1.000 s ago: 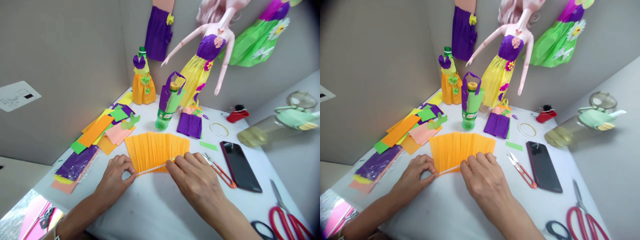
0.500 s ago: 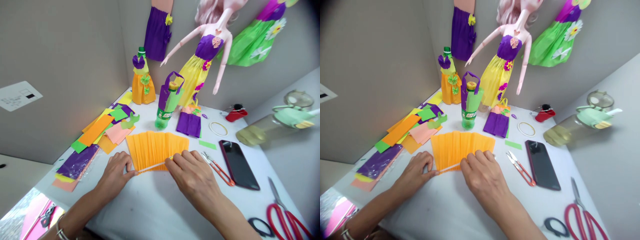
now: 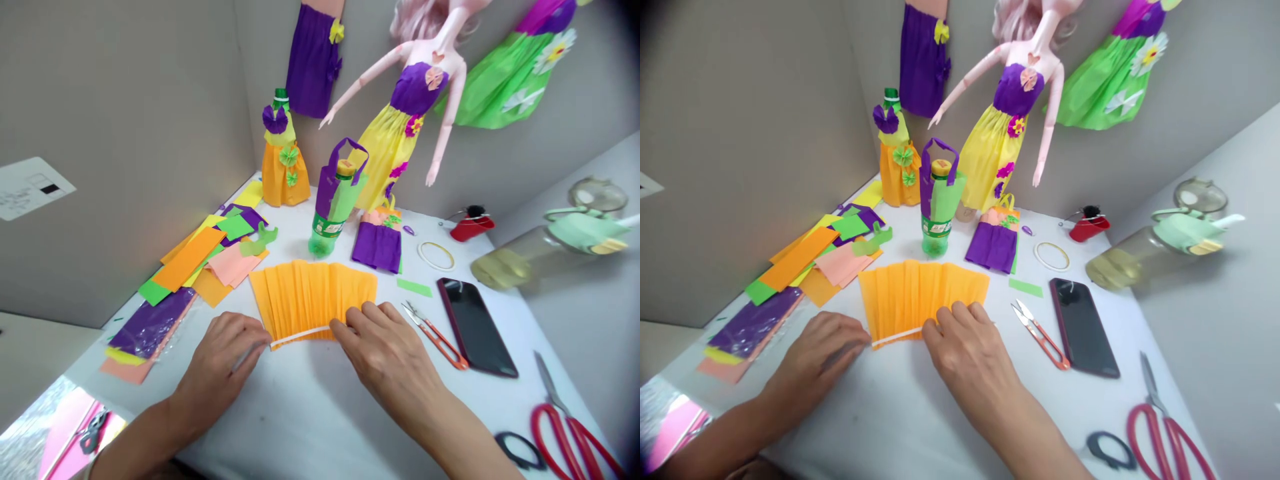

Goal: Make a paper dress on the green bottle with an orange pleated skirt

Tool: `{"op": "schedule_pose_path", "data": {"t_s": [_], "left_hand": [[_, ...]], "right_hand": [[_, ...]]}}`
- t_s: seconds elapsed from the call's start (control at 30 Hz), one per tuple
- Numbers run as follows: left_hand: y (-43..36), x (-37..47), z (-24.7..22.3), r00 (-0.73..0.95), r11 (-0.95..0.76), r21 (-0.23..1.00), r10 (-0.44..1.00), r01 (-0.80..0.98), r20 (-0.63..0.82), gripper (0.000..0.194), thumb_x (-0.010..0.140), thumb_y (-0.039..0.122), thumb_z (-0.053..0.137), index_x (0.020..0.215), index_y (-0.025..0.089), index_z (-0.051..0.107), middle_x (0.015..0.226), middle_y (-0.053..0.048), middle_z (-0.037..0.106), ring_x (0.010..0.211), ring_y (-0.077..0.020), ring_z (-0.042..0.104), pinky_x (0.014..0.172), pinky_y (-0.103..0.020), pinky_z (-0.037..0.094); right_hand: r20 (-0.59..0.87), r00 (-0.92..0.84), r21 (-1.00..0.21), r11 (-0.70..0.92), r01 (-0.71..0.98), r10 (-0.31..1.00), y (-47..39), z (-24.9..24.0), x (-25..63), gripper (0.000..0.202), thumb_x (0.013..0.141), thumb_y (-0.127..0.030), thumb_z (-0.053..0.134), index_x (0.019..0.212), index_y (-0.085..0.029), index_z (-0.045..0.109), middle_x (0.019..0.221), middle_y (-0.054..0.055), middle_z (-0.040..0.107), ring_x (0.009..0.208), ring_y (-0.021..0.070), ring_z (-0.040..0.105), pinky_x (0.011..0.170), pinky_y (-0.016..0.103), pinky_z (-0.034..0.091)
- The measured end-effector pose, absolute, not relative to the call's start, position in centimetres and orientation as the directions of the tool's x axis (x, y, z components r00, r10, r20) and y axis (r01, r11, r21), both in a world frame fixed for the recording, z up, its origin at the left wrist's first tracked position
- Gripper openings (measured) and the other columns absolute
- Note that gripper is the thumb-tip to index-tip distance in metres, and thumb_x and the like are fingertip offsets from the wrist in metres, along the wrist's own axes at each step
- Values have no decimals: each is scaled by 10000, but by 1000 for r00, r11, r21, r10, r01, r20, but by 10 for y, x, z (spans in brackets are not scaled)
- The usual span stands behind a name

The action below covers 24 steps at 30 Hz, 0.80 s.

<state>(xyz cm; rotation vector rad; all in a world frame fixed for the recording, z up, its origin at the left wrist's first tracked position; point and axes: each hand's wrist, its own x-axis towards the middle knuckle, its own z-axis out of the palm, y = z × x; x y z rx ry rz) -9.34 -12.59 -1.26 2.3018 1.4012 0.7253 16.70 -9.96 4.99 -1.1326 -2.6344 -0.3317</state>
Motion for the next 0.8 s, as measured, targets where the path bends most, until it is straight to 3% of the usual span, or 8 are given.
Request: {"op": "schedule_pose_path", "data": {"t_s": [0.13,0.27,0.6,0.8], "left_hand": [[-144,-90,-19,547,-637,410,771,653,326,365,944,61,406,1242,210,554,1190,-48,660,1136,-199,533,1046,-403,356],[-163,-83,-28,624,-687,255,726,681,291,481,925,76,435,1402,135,429,1421,-84,543,1361,-198,409,1201,-395,211],[-182,-86,-42,633,-654,134,756,745,166,658,912,210,499,1512,102,251,1586,-97,303,1468,-240,235,1199,-426,222],[-179,-82,-37,631,-649,127,760,750,156,763,922,416,535,1523,81,205,1588,-115,294,1481,-260,176,1199,-425,141]], "right_hand": [[316,-671,106,678,727,670,-99,50,165,248,860,-46,571,658,-189,553,631,19,486,629,200,341,614,338,204],[314,-679,108,685,720,664,-97,51,163,228,855,-60,592,669,-189,562,639,19,494,637,203,346,615,338,204],[308,-679,133,677,724,666,-99,52,164,210,841,-58,610,686,-192,561,642,18,496,640,207,351,624,340,207],[318,-681,138,679,721,659,-97,53,164,207,823,-68,638,677,-193,562,637,19,496,636,207,350,620,340,204]]}}
